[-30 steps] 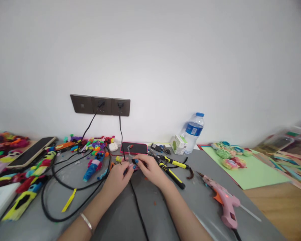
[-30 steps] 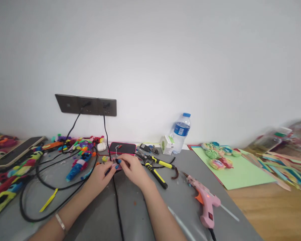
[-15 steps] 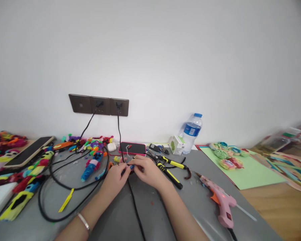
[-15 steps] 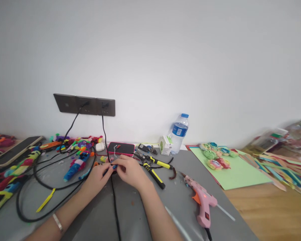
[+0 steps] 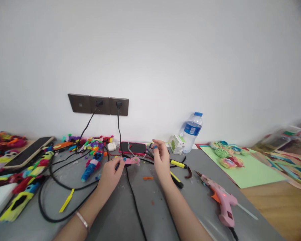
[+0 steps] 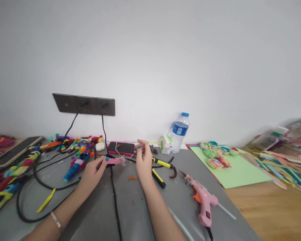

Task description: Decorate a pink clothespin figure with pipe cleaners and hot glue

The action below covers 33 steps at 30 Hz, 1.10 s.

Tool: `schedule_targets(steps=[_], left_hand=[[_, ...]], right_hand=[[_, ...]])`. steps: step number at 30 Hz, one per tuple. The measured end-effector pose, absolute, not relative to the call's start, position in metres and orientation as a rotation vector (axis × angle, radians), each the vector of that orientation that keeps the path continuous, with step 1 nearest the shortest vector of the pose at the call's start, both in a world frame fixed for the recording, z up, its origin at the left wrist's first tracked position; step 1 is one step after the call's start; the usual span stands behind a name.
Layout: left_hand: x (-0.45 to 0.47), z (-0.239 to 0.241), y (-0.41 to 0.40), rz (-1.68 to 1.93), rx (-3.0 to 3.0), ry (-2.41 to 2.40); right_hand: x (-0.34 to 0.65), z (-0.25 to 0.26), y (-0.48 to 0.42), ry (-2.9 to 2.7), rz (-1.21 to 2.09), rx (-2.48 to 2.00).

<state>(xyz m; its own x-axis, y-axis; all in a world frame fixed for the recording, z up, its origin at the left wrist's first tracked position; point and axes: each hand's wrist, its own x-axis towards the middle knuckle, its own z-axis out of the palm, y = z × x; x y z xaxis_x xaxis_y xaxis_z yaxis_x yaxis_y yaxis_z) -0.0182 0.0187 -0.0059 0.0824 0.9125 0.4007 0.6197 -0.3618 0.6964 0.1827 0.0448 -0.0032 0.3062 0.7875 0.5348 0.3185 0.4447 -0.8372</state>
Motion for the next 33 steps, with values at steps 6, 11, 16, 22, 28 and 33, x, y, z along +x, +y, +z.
schedule_targets(steps=[6,11,16,22,28,33], left_hand=[[-0.032,0.004,0.017,1.328,2.01,1.645],[-0.051,0.012,0.023,1.683,1.661,1.678],[-0.077,0.023,0.033,1.733,1.648,1.881],[-0.088,0.018,0.038,1.273,1.863,2.159],[-0.095,0.019,0.038,1.015,1.769,2.287],[-0.093,0.024,0.04,1.653,1.473,1.933]], right_hand=[[0.178,-0.03,0.053,-1.572,0.525,-1.262],[0.174,-0.032,0.05,-1.688,0.563,-1.271],[0.176,-0.024,0.051,-1.651,0.56,-1.186],[0.175,-0.013,0.047,-1.545,0.523,-1.139],[0.177,0.001,0.04,-1.464,0.391,-1.116],[0.178,0.006,0.038,-1.375,0.371,-1.091]])
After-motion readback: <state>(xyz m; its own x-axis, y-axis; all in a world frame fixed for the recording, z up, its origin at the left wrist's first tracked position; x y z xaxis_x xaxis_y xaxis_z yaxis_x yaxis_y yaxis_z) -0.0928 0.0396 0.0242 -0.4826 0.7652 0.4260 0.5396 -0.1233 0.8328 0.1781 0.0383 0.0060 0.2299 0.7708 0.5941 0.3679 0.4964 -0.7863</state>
